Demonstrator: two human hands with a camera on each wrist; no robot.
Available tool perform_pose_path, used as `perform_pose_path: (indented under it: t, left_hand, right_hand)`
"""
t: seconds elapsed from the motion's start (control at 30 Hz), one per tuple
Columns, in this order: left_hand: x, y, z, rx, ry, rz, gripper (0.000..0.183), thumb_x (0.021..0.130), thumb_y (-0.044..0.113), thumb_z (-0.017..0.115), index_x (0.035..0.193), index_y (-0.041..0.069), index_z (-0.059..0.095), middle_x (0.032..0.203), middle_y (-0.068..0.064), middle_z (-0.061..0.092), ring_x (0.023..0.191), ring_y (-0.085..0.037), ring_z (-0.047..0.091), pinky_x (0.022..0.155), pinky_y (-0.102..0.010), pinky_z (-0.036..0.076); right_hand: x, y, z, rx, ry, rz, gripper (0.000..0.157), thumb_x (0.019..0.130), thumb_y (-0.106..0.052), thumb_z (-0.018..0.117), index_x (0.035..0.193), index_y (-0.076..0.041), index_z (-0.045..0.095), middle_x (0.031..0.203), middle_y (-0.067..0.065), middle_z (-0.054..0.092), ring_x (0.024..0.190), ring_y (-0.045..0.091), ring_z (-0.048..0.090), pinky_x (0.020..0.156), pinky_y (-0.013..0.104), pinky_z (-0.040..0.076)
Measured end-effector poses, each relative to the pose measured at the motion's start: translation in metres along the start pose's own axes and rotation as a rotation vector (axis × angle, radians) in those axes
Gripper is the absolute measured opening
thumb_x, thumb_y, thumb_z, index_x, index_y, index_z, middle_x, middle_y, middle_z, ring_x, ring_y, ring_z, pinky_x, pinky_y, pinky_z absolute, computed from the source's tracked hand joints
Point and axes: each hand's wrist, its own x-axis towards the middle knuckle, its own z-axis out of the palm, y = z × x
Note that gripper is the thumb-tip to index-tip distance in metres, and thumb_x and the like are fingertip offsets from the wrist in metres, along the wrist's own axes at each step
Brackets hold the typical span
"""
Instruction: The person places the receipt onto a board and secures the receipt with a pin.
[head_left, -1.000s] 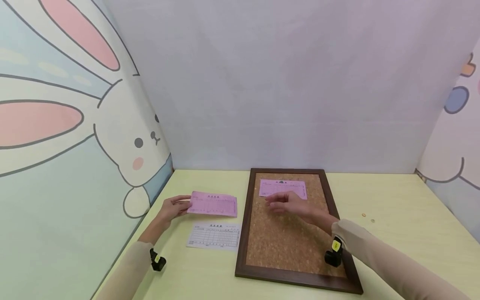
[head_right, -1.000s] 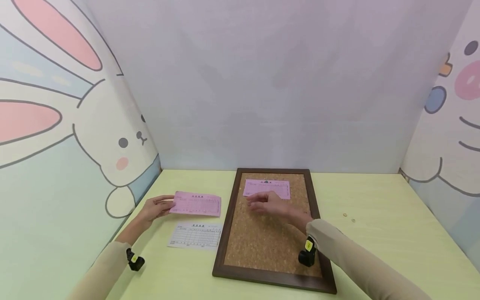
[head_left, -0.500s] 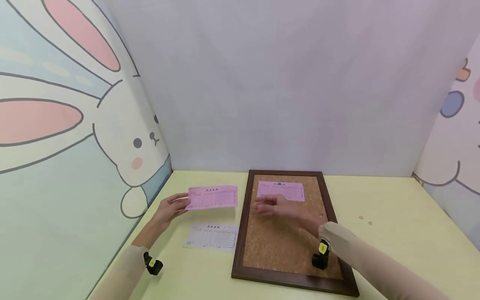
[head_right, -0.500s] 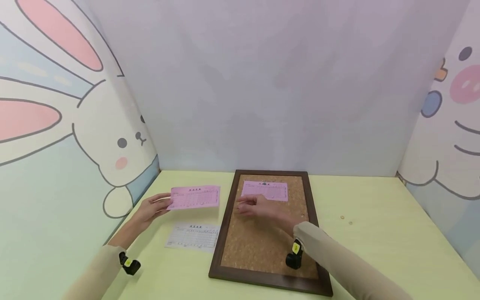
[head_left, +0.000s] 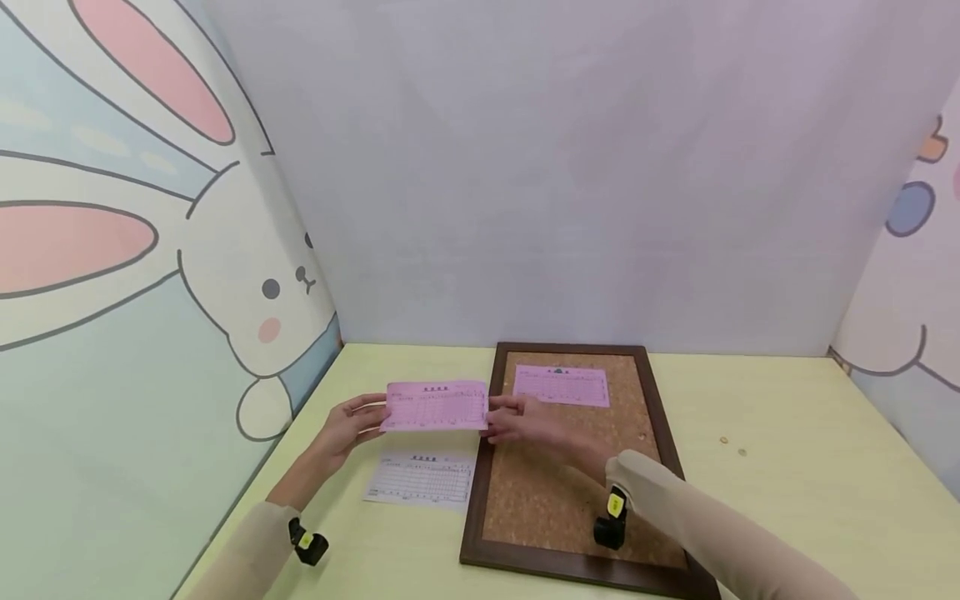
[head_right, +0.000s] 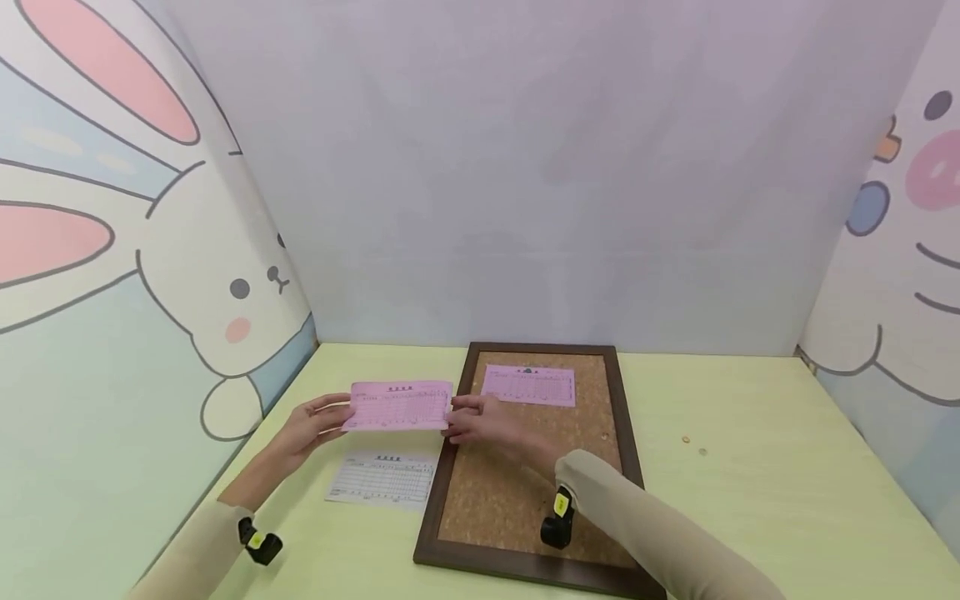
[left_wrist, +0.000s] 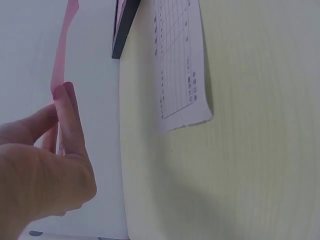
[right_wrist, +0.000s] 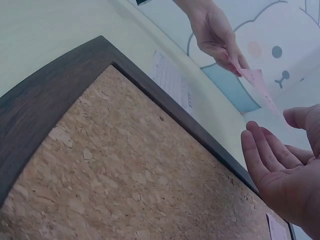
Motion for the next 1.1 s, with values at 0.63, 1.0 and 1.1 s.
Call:
perform_pose_path:
  t: [0.63,1.0,1.1]
  left_hand:
    - [-0.004,-0.009,0.013,0.015,-0.073,-0.017,0.05,0.098,0.011,0.068,0.144,-0.001,0.05,0.107,0.003,0.073,0.094,-0.011,0.073,0.084,-0.024,0.06]
    - [-0.005,-0.01,0.02,0.015,-0.151,-0.021,0.05,0.1,0.015,0.066,0.145,0.001,0.048,0.112,0.002,0.074,0.099,-0.012,0.072,0.086,-0.026,0.06]
    - [-0.002,-0.008,0.024,0.017,-0.15,-0.019,0.048,0.099,0.014,0.067,0.144,0.003,0.051,0.113,0.002,0.074,0.099,-0.012,0.072,0.085,-0.026,0.06]
  right_hand:
    - [-0.004,0.004,-0.007,0.044,0.141,0.047,0.055,0.101,-0.002,0.059,0.153,0.002,0.041,0.131,0.022,0.068,0.105,0.016,0.072,0.091,0.038,0.059]
    - [-0.014,-0.002,-0.012,0.004,0.184,0.08,0.054,0.101,-0.001,0.059,0.152,0.002,0.042,0.126,0.022,0.07,0.099,0.019,0.074,0.088,0.041,0.061]
    - [-0.016,-0.003,-0.017,-0.022,0.207,0.091,0.052,0.1,-0.001,0.06,0.15,0.001,0.045,0.125,0.021,0.071,0.095,0.019,0.073,0.085,0.04,0.061]
